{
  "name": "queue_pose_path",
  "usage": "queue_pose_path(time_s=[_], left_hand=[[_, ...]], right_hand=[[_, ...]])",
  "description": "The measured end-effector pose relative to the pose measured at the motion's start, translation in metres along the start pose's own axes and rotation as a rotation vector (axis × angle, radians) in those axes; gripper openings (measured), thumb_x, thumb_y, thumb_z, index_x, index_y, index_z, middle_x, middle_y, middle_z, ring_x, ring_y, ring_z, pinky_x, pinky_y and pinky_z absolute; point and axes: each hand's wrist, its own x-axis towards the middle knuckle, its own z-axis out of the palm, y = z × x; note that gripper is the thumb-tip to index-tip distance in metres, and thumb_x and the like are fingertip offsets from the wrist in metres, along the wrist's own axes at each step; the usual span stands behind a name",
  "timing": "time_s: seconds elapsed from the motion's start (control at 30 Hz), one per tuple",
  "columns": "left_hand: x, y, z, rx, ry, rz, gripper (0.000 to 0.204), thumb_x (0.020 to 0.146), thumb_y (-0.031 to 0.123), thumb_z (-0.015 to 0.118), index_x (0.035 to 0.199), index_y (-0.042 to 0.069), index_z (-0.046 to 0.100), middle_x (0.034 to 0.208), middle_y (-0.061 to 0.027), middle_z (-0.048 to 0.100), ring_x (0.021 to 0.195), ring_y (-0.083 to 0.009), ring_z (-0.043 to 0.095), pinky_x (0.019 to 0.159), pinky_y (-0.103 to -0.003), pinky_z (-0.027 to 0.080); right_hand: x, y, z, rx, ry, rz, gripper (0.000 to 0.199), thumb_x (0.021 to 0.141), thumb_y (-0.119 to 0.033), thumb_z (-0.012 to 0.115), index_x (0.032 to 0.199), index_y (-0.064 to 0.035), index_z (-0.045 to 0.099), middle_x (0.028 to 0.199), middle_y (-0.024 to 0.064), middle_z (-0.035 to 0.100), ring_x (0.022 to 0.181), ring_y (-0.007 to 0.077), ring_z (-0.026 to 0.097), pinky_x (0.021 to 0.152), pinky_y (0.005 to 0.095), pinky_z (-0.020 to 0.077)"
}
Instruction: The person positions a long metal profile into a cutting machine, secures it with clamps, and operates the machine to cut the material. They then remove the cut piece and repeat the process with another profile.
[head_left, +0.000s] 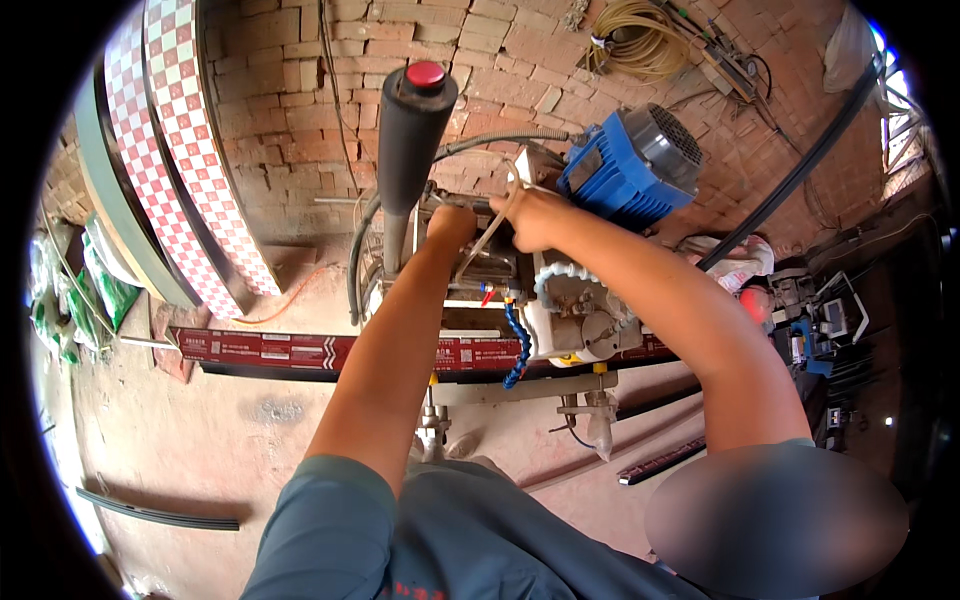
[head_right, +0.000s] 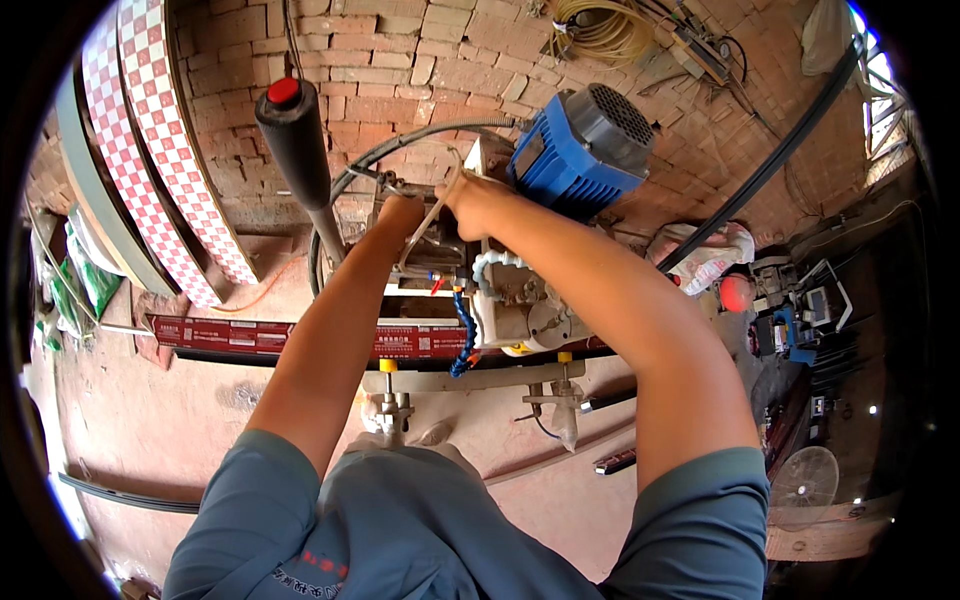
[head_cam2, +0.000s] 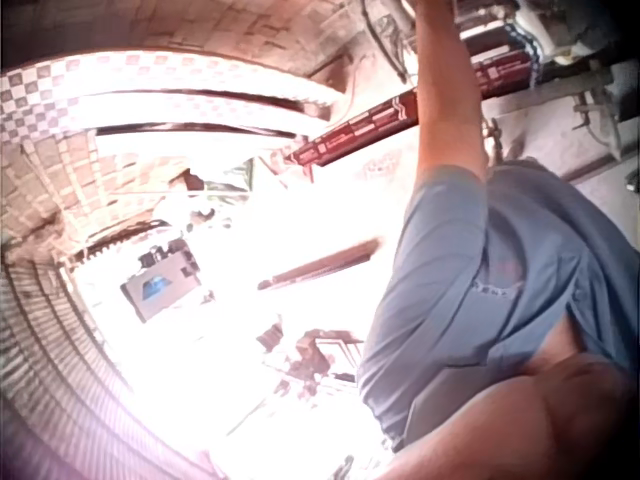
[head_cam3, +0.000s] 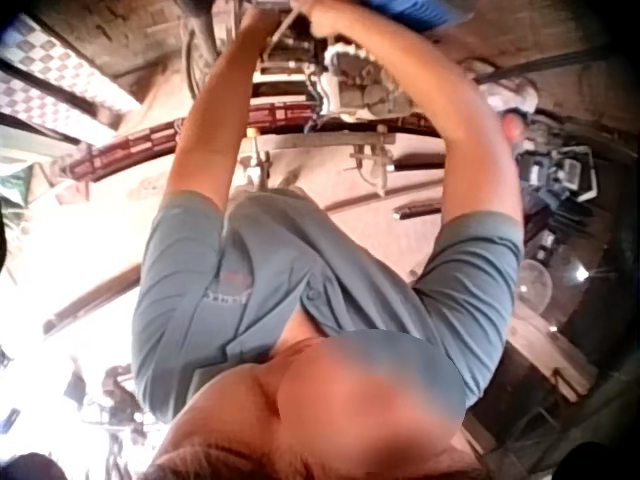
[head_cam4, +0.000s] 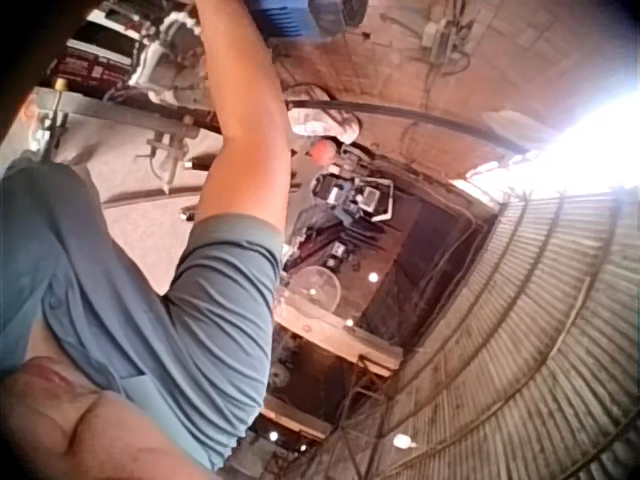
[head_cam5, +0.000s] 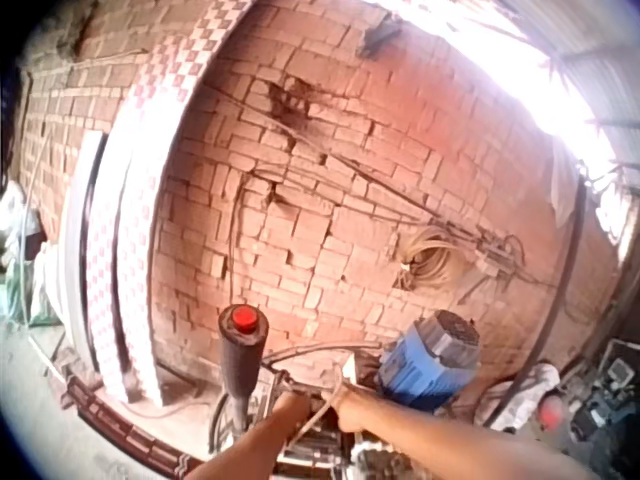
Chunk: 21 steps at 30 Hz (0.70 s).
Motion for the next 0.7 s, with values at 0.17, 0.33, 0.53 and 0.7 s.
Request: queue_pose_path(time_s=[0.17, 0.33, 0.53, 0.7], left_hand=[[-0.001, 0.005, -0.006, 0.598, -0.19, 0.436, 0.027, 0.088, 0.017, 0.055, 0.07, 0.005, 0.072, 0.066, -0.0098, 0.07, 0.072, -0.0231, 0.072, 0.069, -0.039, 0.056], [0.0, 0.008, -0.01, 0.461, -0.223, 0.284, 0.027, 0.086, 0.017, 0.054, 0.071, 0.004, 0.072, 0.069, -0.0116, 0.07, 0.071, -0.0238, 0.071, 0.07, -0.04, 0.055], [0.031, -0.005, 0.003, 0.339, -0.105, 0.231, 0.023, 0.084, 0.02, 0.057, 0.082, 0.003, 0.073, 0.086, -0.0154, 0.072, 0.084, -0.0263, 0.071, 0.077, -0.041, 0.053], [0.026, -0.002, 0.005, 0.243, -0.153, 0.173, 0.028, 0.089, 0.023, 0.053, 0.092, 0.002, 0.072, 0.095, -0.0162, 0.072, 0.089, -0.0265, 0.07, 0.08, -0.042, 0.052]], right_hand=[[0.002, 0.016, 0.008, 0.043, 0.033, -0.046, 0.059, 0.074, -0.012, 0.068, 0.127, -0.0062, 0.042, 0.124, 0.0253, 0.052, 0.114, 0.0406, 0.057, 0.093, 0.046, 0.0495], [0.008, 0.024, 0.022, 0.023, 0.14, -0.101, 0.052, 0.077, -0.013, 0.066, 0.122, -0.0018, 0.043, 0.121, 0.0272, 0.054, 0.116, 0.0425, 0.054, 0.098, 0.046, 0.046], [0.01, 0.029, 0.026, -0.036, 0.217, -0.157, 0.067, 0.079, -0.018, 0.064, 0.137, 0.0029, 0.036, 0.131, 0.0309, 0.05, 0.126, 0.0406, 0.048, 0.106, 0.0414, 0.0406], [0.014, 0.028, 0.033, -0.076, 0.183, -0.113, 0.069, 0.084, -0.024, 0.06, 0.143, -0.0006, 0.031, 0.145, 0.0263, 0.039, 0.134, 0.037, 0.042, 0.109, 0.041, 0.038]])
